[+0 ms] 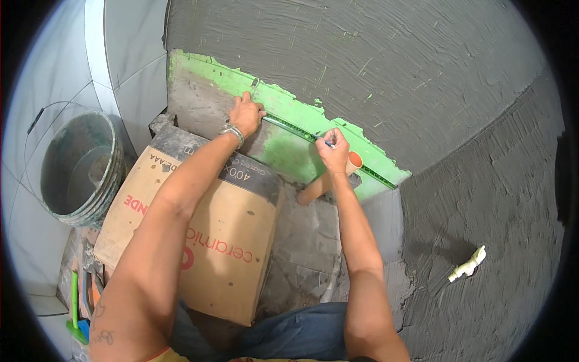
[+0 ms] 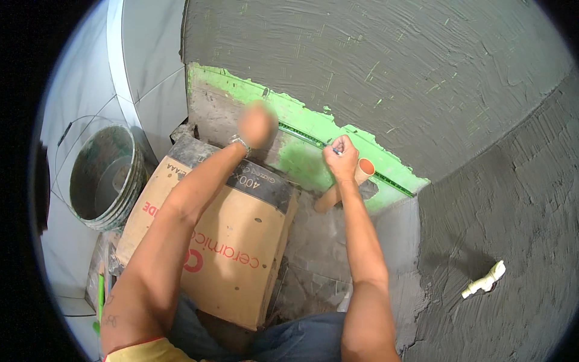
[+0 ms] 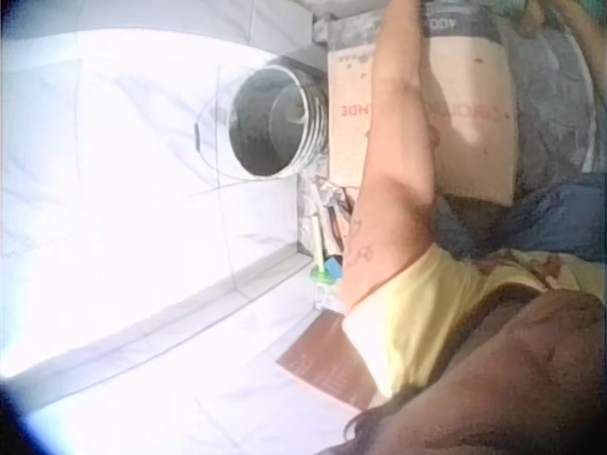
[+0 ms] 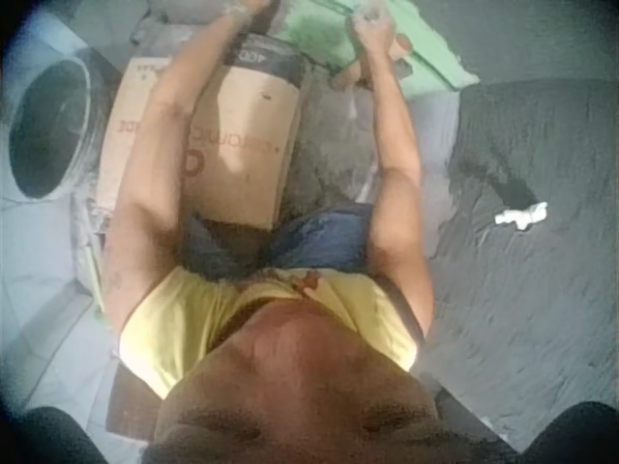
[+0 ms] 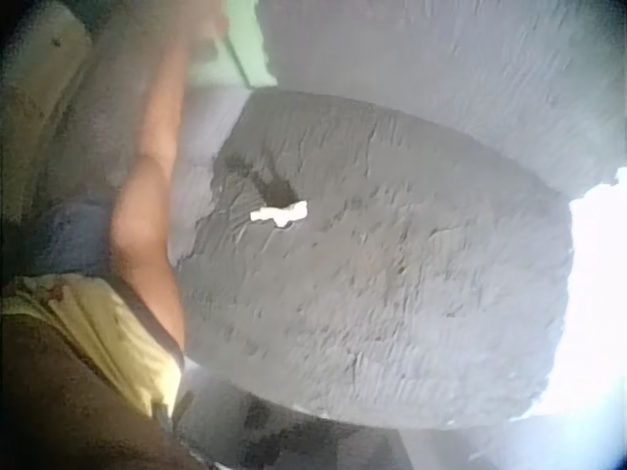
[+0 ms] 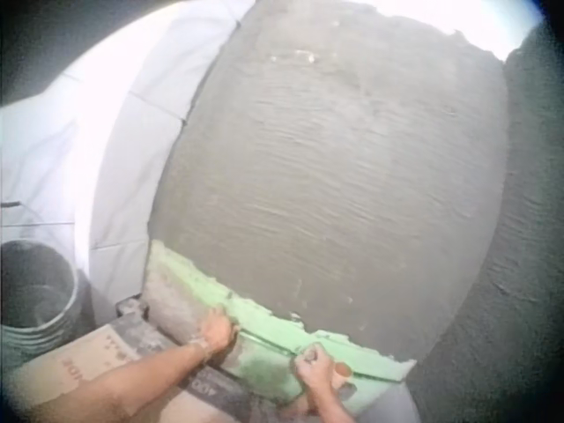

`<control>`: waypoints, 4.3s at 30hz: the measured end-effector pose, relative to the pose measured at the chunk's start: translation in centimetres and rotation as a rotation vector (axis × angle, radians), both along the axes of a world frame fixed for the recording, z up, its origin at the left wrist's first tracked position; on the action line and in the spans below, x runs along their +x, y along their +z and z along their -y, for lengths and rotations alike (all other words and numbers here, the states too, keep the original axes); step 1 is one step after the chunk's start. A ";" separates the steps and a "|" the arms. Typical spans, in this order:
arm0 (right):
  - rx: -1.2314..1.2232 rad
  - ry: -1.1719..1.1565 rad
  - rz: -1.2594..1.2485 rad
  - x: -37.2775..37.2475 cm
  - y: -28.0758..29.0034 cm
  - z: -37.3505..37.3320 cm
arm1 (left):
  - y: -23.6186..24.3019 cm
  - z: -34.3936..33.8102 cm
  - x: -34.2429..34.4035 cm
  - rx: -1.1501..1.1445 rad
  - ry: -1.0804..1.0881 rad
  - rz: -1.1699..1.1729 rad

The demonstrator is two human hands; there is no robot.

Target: The person measures a wall section and a tile using a measuring tape and marks them with a pen, then checks the alignment of a tile against a corner using a spirit level.

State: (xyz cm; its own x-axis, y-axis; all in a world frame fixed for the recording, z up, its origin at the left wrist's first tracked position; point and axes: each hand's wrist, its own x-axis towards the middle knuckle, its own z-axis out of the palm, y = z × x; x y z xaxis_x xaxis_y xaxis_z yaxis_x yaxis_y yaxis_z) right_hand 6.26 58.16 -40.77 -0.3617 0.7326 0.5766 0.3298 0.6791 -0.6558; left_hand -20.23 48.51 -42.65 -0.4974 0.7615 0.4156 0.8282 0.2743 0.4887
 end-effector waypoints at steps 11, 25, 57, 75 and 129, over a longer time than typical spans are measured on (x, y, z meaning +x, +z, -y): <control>-0.191 0.204 -0.034 0.0 0.9 -0.5 | 0.4 0.1 -0.4 -0.015 -0.023 0.016; -0.150 0.118 -0.052 -0.1 -0.2 -1.8 | 0.2 -0.4 -0.6 0.003 -0.034 0.013; -0.036 0.086 0.032 -0.3 -0.7 -1.4 | 0.3 -0.5 -0.6 -0.016 -0.008 0.038; -1.050 0.339 0.186 -1.5 -1.4 5.4 | 2.1 4.6 -10.2 -0.104 -0.236 -0.083; -1.241 0.166 -0.744 -19.3 -8.8 1.7 | -3.8 7.6 -25.4 0.352 -0.076 -0.184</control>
